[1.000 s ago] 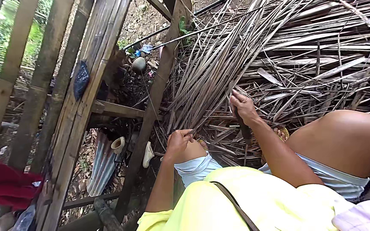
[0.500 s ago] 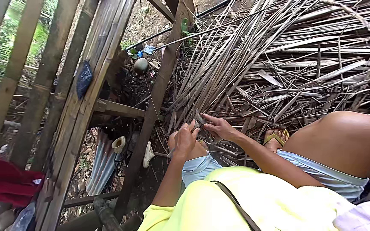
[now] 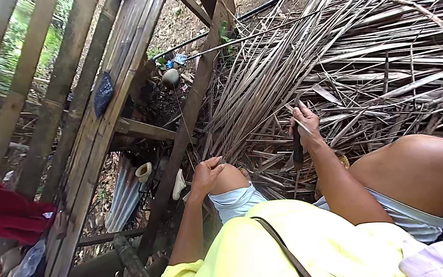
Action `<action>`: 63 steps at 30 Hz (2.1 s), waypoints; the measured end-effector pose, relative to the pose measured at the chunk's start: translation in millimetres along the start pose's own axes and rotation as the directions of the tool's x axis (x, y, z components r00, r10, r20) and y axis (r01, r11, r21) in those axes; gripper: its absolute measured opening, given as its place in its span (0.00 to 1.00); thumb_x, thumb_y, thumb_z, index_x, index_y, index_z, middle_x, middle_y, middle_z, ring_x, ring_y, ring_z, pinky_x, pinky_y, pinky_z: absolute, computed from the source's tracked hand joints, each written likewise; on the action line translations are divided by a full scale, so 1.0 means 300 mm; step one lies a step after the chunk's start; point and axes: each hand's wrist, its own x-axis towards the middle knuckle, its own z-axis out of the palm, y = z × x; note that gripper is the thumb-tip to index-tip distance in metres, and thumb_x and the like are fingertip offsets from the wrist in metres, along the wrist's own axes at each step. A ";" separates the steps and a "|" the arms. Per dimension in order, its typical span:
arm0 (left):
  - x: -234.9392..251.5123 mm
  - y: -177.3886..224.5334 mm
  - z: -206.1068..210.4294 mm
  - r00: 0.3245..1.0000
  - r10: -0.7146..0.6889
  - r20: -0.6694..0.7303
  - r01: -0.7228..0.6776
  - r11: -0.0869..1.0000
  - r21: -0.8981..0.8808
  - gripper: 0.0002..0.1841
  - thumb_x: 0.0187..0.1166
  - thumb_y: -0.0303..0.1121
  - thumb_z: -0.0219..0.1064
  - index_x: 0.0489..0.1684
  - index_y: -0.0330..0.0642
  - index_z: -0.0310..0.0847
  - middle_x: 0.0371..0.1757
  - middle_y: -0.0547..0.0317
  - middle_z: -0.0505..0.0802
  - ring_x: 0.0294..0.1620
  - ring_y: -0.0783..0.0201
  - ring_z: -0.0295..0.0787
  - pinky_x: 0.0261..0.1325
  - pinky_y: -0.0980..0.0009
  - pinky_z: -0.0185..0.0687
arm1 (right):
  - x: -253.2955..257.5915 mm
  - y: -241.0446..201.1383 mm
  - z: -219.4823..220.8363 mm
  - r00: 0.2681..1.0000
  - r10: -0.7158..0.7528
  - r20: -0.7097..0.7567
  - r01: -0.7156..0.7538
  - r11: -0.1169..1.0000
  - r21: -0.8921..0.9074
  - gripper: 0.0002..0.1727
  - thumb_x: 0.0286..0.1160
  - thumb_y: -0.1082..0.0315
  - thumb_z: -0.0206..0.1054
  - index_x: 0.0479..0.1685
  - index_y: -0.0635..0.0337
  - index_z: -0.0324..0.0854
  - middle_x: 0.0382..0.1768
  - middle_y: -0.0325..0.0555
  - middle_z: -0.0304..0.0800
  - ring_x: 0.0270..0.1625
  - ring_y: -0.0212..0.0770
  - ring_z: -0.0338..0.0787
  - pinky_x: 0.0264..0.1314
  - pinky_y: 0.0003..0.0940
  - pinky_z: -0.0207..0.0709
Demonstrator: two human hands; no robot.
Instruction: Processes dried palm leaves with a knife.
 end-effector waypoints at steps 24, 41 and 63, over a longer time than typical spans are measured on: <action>-0.065 -0.159 -0.213 0.996 -0.037 -0.077 -0.004 0.877 -0.480 0.12 0.84 0.28 0.68 0.59 0.35 0.89 0.23 0.69 0.86 0.16 0.79 0.70 0.20 0.82 0.66 | 0.012 -0.008 -0.028 0.976 -0.007 -0.219 0.035 0.992 0.122 0.24 0.95 0.57 0.52 0.85 0.52 0.65 0.22 0.36 0.75 0.13 0.32 0.75 0.13 0.28 0.76; 0.166 0.140 0.134 0.863 -0.076 -0.499 -0.376 0.562 -0.737 0.13 0.87 0.30 0.65 0.57 0.29 0.88 0.34 0.56 0.93 0.25 0.75 0.85 0.33 0.77 0.84 | -0.201 -0.005 0.110 0.564 0.066 0.823 -0.174 0.984 0.041 0.34 0.81 0.44 0.65 0.75 0.61 0.78 0.18 0.31 0.81 0.13 0.27 0.77 0.17 0.24 0.77; 0.046 0.055 0.236 0.802 0.513 -0.307 -0.323 0.804 0.500 0.22 0.78 0.39 0.74 0.71 0.45 0.87 0.64 0.42 0.90 0.65 0.42 0.87 0.69 0.45 0.80 | -0.185 0.037 0.122 0.765 0.332 0.551 -0.503 0.843 0.190 0.26 0.96 0.47 0.40 0.66 0.51 0.78 0.17 0.31 0.71 0.11 0.25 0.70 0.13 0.20 0.71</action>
